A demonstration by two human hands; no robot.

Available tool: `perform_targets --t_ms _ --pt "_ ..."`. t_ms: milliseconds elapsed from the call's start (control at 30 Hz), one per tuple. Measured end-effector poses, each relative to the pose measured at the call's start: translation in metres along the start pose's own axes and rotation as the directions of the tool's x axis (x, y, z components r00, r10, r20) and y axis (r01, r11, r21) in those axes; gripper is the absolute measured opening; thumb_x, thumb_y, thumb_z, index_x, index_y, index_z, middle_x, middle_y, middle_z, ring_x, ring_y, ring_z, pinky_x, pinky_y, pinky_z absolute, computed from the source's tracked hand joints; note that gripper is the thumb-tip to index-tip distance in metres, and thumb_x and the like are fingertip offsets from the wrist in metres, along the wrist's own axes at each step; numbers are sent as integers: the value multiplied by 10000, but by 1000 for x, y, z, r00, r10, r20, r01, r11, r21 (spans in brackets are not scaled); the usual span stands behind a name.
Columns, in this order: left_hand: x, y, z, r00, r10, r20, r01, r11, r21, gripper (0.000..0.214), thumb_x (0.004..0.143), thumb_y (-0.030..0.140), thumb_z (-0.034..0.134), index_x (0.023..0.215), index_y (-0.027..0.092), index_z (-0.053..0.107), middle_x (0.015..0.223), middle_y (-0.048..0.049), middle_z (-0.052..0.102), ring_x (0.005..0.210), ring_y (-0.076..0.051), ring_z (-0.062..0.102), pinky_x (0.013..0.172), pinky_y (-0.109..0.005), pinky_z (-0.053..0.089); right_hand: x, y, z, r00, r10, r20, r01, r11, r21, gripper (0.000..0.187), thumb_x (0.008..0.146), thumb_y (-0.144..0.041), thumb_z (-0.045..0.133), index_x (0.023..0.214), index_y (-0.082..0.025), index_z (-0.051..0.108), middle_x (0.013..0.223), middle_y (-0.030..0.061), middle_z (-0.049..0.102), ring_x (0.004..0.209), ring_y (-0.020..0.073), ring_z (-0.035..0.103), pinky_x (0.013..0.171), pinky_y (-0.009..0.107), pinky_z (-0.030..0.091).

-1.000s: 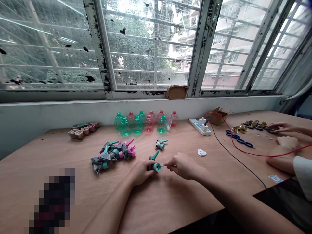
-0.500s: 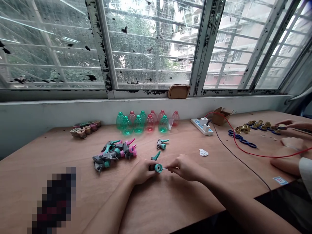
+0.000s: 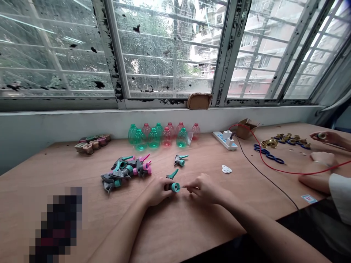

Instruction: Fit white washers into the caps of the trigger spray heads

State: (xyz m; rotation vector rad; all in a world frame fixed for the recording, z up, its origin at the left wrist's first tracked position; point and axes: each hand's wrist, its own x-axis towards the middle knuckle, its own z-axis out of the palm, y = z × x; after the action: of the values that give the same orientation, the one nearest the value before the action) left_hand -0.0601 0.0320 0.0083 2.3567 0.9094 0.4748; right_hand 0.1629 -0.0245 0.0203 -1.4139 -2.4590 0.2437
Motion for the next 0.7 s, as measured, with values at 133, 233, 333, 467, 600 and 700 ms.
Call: perform_targets --t_ms 133,233,333,467,600,700 --pt "0 1 -2 999 29 15 -29 1000 -3 172 753 167 541 818 144 699 578 55 395 560 -74 344 510 -192 220 0 15 9 998 -45 -46 50 993 106 254 889 -212 529 1022 -257 740 734 25 733 613 108 620 618 203 369" --pt "0 -1 -2 999 33 16 -33 999 -21 145 768 180 533 775 135 671 599 50 386 582 -77 339 525 -189 230 0 19 16 992 -70 -101 85 984 157 287 869 -182 541 1073 -268 724 732 20 737 582 102 608 590 200 369" --pt "0 -2 -3 999 42 32 -41 999 -33 153 790 209 532 786 136 666 616 47 401 597 -82 347 546 -190 251 0 22 22 984 -96 -152 124 975 184 332 841 -151 561 1107 -286 709 739 17 742 575 105 613 577 203 373" --pt "1 -3 -4 999 30 27 -29 999 -46 150 782 228 551 805 143 673 609 46 409 588 -85 356 534 -192 250 0 27 27 979 -110 -170 150 959 242 317 855 -168 560 1107 -289 708 768 17 748 608 118 642 589 205 397" --pt "2 -2 -4 999 22 39 -19 996 -82 131 765 210 552 769 138 661 595 44 459 577 -83 381 524 -189 255 0 29 29 976 -99 -195 155 942 297 291 868 -181 554 1097 -261 714 762 24 747 584 111 637 578 197 407" --pt "2 -2 -3 999 17 41 -12 993 -119 141 763 203 550 804 142 671 615 37 535 588 -87 429 535 -182 285 0 29 33 973 -90 -213 161 925 344 287 872 -191 554 1108 -248 709 768 28 748 585 112 644 578 193 423"
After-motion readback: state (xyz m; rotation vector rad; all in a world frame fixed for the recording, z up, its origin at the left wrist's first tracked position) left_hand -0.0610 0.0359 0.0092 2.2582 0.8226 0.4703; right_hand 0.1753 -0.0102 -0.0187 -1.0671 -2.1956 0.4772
